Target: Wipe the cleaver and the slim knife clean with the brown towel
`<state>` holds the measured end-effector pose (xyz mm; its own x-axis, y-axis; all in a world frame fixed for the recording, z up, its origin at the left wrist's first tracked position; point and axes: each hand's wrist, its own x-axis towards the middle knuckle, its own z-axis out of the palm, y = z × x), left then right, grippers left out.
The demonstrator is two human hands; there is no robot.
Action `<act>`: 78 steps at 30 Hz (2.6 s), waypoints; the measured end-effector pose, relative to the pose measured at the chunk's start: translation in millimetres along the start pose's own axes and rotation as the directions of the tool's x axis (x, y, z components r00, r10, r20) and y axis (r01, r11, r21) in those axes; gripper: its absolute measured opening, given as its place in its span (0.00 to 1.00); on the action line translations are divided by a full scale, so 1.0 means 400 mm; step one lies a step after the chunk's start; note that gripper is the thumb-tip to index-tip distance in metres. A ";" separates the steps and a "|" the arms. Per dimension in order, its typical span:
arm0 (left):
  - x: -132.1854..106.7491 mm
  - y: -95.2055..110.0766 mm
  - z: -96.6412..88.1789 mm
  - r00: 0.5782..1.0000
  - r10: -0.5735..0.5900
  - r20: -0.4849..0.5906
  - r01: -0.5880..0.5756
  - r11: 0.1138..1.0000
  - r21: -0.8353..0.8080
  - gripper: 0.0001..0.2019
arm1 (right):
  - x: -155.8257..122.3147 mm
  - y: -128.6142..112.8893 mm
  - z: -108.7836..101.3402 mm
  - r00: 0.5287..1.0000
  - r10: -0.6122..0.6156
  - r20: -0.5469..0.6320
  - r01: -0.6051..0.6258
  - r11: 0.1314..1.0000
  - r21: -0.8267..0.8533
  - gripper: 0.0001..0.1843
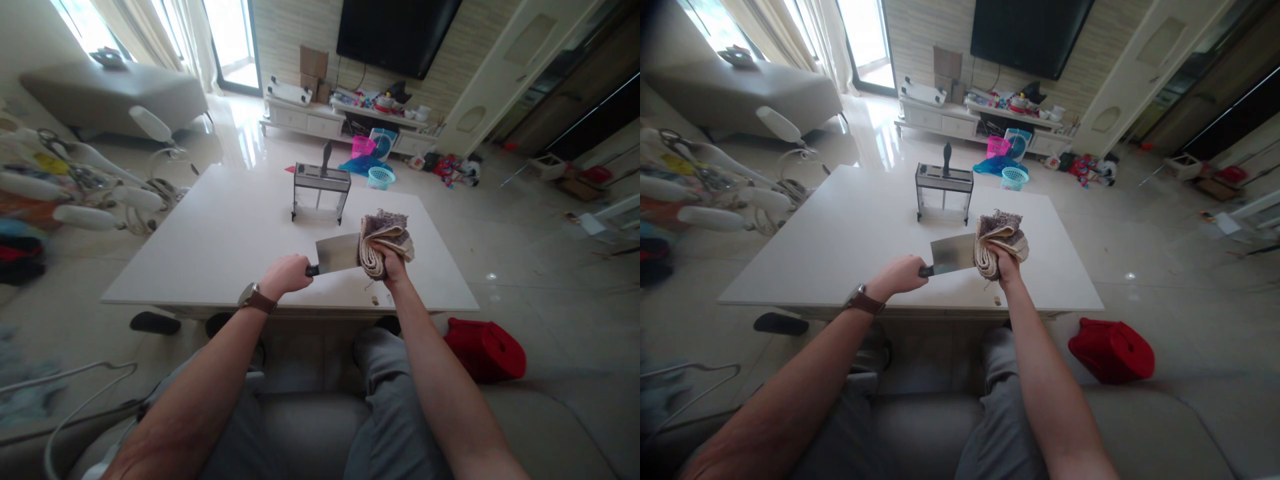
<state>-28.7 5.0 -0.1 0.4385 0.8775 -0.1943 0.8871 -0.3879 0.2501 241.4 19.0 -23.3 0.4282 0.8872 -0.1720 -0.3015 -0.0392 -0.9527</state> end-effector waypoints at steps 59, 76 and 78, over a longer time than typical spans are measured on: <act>-0.002 -0.005 0.004 0.995 -0.027 -0.100 0.031 0.999 0.039 0.13 | -0.011 -0.007 0.008 0.997 -0.024 0.076 0.025 0.999 -0.024 0.20; -0.002 -0.007 0.005 0.996 -0.031 -0.089 0.034 0.999 0.031 0.14 | -0.022 -0.016 0.013 0.995 0.006 0.096 -0.003 1.000 -0.031 0.21; -0.002 -0.006 0.005 0.996 -0.029 -0.086 0.032 0.999 0.033 0.14 | -0.021 -0.015 0.012 0.995 0.015 0.095 -0.012 0.999 -0.033 0.21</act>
<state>-31.1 4.6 -2.5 0.3984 0.9094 -0.1194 0.9051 -0.3687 0.2119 235.4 13.9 -14.9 0.3406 0.9261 -0.1621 -0.2782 -0.0655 -0.9583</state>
